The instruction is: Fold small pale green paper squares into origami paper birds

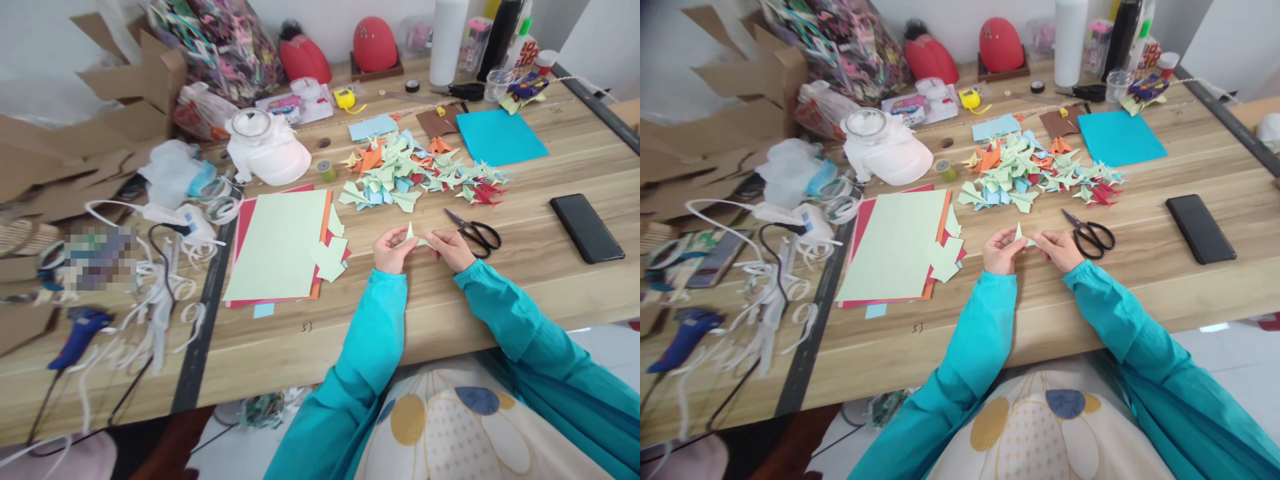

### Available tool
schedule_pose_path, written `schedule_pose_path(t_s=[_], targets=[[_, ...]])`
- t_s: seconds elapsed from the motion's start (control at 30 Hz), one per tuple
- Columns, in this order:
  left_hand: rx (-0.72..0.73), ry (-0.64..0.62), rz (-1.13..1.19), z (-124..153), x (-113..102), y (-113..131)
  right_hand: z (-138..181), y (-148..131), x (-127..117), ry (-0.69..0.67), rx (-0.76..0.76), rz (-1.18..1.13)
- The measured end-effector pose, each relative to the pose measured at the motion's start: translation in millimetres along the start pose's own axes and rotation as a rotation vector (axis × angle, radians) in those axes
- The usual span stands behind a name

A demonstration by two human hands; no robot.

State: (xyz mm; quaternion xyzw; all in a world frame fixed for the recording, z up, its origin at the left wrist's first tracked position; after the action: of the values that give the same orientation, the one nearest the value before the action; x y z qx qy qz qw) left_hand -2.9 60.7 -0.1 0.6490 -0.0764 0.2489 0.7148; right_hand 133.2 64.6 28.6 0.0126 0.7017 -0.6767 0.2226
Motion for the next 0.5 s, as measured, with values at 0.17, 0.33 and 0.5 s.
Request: schedule_pose_path(t_s=[0.17,0.33,0.5], targets=[[0.015,0.008,-0.011,0.1,0.0,0.1,0.5,-1.7,1.3,-0.011,-0.06,0.062],[-0.075,0.03,0.082,0.8,3.1,-0.1,-0.8,-1.0,2.0,-0.045,-0.024,-0.024],[-0.154,0.023,0.16,2.5,5.7,-2.3,-0.4,-5.9,2.5,-0.112,-0.038,-0.075]])
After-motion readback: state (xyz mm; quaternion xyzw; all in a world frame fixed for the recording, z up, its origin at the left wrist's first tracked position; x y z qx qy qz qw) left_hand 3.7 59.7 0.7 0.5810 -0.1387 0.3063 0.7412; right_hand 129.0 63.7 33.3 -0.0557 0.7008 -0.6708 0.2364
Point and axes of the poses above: each hand's wrist, its own z-axis away from the middle knuckle, its own x-axis out of the palm, y = z × x, the point moved 4 cm from there along -z, towards the middle knuckle, and after that the axes turned 6 degrees about z, right-handed, at the moved point
